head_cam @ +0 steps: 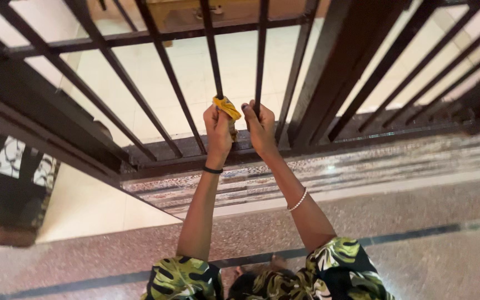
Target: The person wipes the vertical bars of a metal gate with a cloth, cleaning individual bars one by one.
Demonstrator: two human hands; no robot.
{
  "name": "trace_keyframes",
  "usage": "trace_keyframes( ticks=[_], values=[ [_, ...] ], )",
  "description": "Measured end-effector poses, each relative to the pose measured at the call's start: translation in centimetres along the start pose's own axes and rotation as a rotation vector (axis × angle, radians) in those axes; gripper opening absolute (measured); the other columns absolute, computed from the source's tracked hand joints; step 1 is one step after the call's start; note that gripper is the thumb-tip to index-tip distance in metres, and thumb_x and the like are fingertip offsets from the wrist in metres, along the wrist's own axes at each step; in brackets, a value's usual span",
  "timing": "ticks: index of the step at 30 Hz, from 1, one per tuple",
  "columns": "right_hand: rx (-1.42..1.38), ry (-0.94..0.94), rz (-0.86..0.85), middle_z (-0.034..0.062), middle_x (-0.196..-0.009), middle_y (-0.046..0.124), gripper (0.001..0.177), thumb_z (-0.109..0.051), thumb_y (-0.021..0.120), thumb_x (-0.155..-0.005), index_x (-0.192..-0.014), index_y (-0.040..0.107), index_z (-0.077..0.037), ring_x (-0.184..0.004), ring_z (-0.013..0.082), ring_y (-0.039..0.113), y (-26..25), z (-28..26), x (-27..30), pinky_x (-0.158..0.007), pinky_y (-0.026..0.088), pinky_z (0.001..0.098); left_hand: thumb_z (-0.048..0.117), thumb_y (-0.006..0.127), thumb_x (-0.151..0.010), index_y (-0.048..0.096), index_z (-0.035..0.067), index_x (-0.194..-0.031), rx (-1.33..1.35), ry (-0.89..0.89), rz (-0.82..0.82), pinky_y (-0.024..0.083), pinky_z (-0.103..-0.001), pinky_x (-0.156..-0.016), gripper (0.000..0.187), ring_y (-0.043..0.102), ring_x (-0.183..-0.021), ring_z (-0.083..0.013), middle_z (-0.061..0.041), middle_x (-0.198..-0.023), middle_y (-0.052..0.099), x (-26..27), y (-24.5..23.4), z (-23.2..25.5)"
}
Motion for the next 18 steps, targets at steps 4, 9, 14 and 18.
trace_keyframes(
  ticks=[4,9,14,18],
  values=[
    [-0.027,0.034,-0.076,-0.0078,-0.062,0.041,0.033,-0.026,0.057,-0.109,-0.08,0.051,-0.012,-0.053,0.0014,0.032,-0.3,-0.9,-0.2,-0.046,0.025,0.0232,0.019,0.048,-0.112,0.058,0.005,-0.1,-0.193,0.012,0.143,0.031,-0.02,-0.046,0.022,0.04,-0.053,-0.0019,0.005,-0.069,0.049,1.1,1.7,1.6],
    [-0.126,-0.003,-0.169,-0.0087,-0.064,0.037,0.035,-0.026,0.057,-0.111,-0.081,0.046,-0.013,-0.053,0.0013,0.029,-0.9,-1.0,-0.3,-0.048,0.023,0.0229,0.014,0.048,-0.107,0.058,-0.002,-0.121,-0.44,0.104,0.227,0.033,-0.024,-0.052,0.023,0.044,-0.061,-0.004,0.001,-0.077,0.056,2.8,2.3,1.2],
    [-0.248,0.092,-0.256,-0.0074,-0.067,0.037,0.031,-0.027,0.056,-0.111,-0.086,0.048,-0.01,-0.056,0.0017,0.028,-1.4,0.0,-0.7,-0.05,0.023,0.0234,0.012,0.049,-0.108,0.058,-0.002,-0.121,-0.492,0.099,0.276,0.043,-0.027,-0.063,0.021,0.055,-0.073,-0.0103,-0.004,-0.085,0.061,4.9,1.8,-1.7],
    [-0.267,0.081,-0.324,-0.0056,-0.07,0.039,0.031,-0.029,0.056,-0.111,-0.087,0.047,-0.011,-0.059,0.004,0.031,-2.0,0.7,-0.8,-0.052,0.026,0.0251,0.011,0.051,-0.107,0.052,-0.002,-0.123,-0.674,0.195,0.178,0.049,-0.028,-0.073,0.02,0.06,-0.085,-0.014,-0.007,-0.098,0.06,7.7,1.0,-2.2]
  ],
)
Point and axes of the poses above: each hand's wrist, its own x-axis away from the middle knuckle, its own y-axis out of the palm, z = x × y, the point moved 2 cm from there along -x, towards the middle knuckle
